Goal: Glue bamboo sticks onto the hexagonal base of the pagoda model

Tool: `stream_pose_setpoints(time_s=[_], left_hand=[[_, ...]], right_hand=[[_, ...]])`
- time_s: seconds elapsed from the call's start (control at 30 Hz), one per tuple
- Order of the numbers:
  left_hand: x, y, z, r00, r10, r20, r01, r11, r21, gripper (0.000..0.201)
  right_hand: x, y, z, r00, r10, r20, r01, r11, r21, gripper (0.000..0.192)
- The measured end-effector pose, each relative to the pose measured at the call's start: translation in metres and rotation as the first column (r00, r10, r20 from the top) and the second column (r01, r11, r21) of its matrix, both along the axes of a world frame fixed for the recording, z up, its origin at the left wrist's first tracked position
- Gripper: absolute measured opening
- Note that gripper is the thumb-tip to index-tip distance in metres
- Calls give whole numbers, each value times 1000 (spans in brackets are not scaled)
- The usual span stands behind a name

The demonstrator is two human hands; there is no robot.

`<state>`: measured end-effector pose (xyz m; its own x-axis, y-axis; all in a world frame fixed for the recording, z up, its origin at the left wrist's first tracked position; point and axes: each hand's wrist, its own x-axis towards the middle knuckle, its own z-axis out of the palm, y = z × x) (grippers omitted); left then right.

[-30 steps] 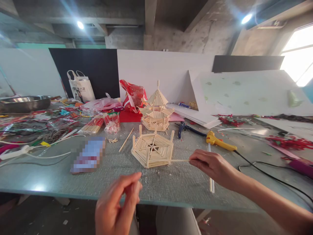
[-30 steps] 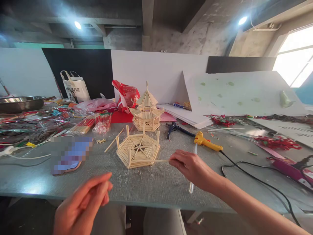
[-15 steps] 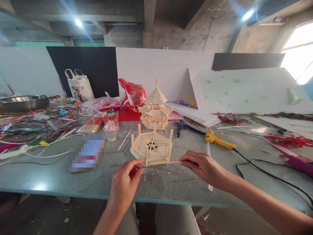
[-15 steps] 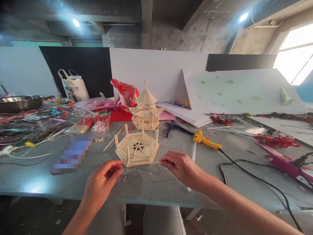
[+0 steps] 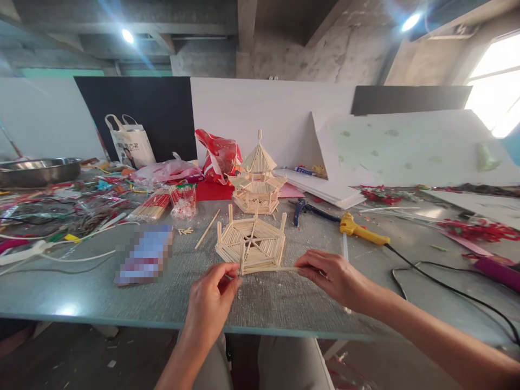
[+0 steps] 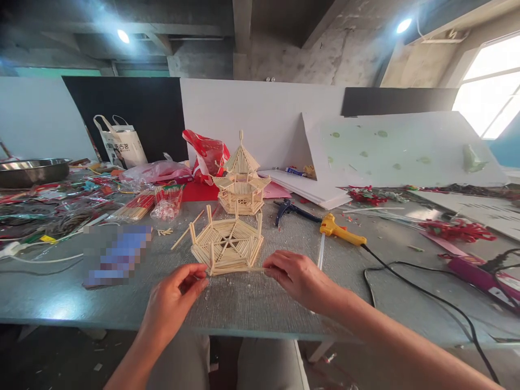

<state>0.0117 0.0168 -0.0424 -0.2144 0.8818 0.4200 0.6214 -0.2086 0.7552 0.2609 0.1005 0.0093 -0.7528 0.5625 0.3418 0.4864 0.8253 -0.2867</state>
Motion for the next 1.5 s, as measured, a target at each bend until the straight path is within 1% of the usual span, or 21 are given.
stream_pose_setpoints(time_s=[0.2,0.5,0.7,0.87,1.0,1.33,1.5], left_hand=[[1,0,1,1000,-13,-13,13,1000,16,17],[1,0,-2,1000,-17,-13,17,1000,24,18],[4,-1,3,1000,-6,-19,6,1000,5,18],[5,-1,7,998,12,-61,-12,1000,3,18],[6,1,5,997,16,-74,-16,1000,-5,17],[8,5,7,995,34,-94,-31,999,39,15],[7,5,4,995,28,-93,-26,999,33,16]], right_hand=[[2,1,-1,1000,26,-4,-26,999,39,21],[-2,1,-1,999,33,3,-33,998,60,21],[-4,-1,0,1000,14,6,-14,998,57,20],[-3,-1,-2,1000,16,-1,-16,998,67,22],[-2,-1,-4,1000,9,-4,-9,997,72,21],[-4,-2,-3,1000,11,5,-11,998,67,19],[-7,-3,-3,1000,13,6,-13,997,80,21]])
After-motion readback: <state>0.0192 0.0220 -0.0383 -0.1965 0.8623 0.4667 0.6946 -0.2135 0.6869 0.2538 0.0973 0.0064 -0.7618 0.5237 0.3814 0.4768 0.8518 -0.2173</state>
